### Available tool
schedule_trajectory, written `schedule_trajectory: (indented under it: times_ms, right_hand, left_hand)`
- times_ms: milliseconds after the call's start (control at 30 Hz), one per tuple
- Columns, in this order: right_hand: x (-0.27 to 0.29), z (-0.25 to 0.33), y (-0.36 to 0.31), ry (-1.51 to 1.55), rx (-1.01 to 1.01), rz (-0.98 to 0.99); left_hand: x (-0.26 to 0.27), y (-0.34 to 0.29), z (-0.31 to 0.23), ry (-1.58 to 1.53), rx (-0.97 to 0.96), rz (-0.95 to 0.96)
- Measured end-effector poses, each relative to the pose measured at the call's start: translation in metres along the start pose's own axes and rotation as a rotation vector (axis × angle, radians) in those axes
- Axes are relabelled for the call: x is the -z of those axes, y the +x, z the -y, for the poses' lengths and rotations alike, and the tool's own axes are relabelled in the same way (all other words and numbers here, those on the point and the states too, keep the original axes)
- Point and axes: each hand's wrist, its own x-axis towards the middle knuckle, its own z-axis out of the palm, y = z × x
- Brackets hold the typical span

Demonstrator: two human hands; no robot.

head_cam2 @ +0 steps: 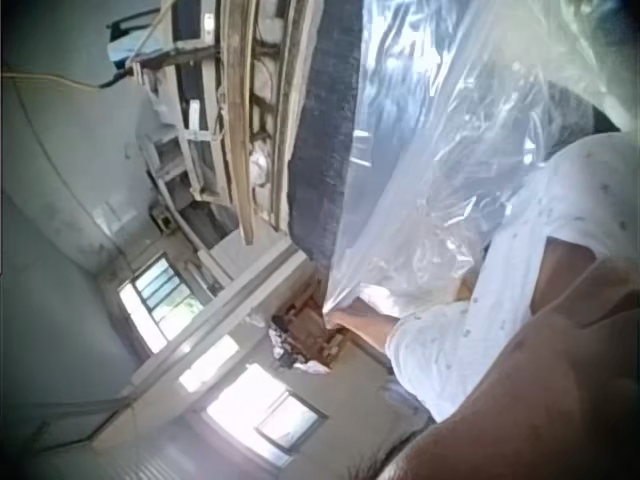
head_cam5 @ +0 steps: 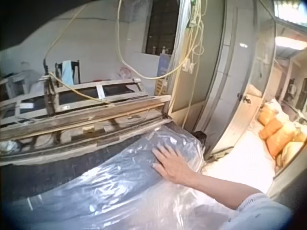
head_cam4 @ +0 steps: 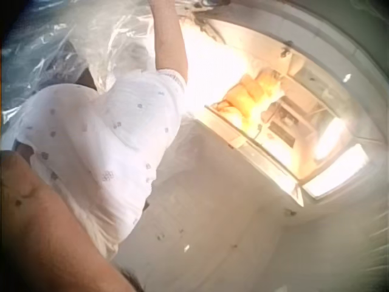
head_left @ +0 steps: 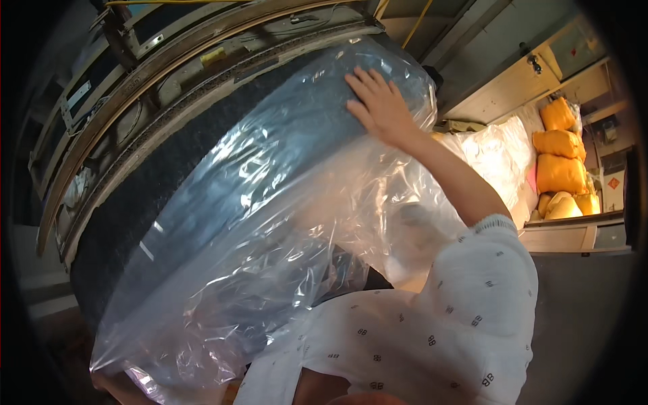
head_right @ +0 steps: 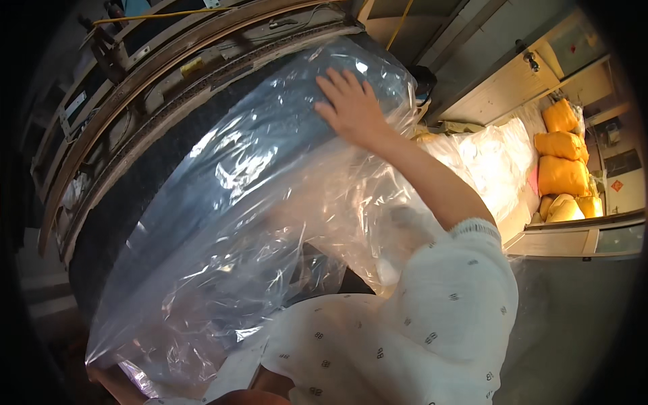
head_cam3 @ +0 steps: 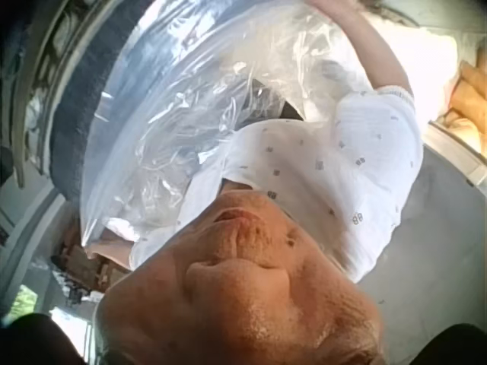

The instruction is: The person covers a large mattress with a plastic wrap by unfolding the plastic sheet and pulling it over the mattress edges by hand.

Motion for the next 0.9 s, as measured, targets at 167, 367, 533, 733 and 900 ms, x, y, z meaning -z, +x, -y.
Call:
schedule_trajectory:
  times_ms: [167, 367, 533, 733, 900]
  right_hand:
    - [0.021, -0.026, 0.004, 0.117, -0.039, -0.044]
    - [-0.01, -0.044, 0.012, 0.073, -0.072, -0.017]
    - [0.006, -0.034, 0.022, -0.138, -0.039, -0.075]
    - [0.029, 0.073, 0.018, 0.57, 0.413, -0.043]
    - [0.017, 0.109, 0.001, 0.415, 0.508, 0.0]
  left_hand:
    - [0.043, -0.021, -0.014, -0.083, 0.076, -0.026]
    - [0.081, -0.038, 0.001, -0.18, 0.148, -0.011]
    - [0.129, -0.039, 0.022, -0.281, 0.218, 0.021]
    - [0.156, -0.068, 0.038, -0.285, 0.254, 0.03]
    - [0.206, -0.102, 0.07, -0.549, 0.248, -0.031]
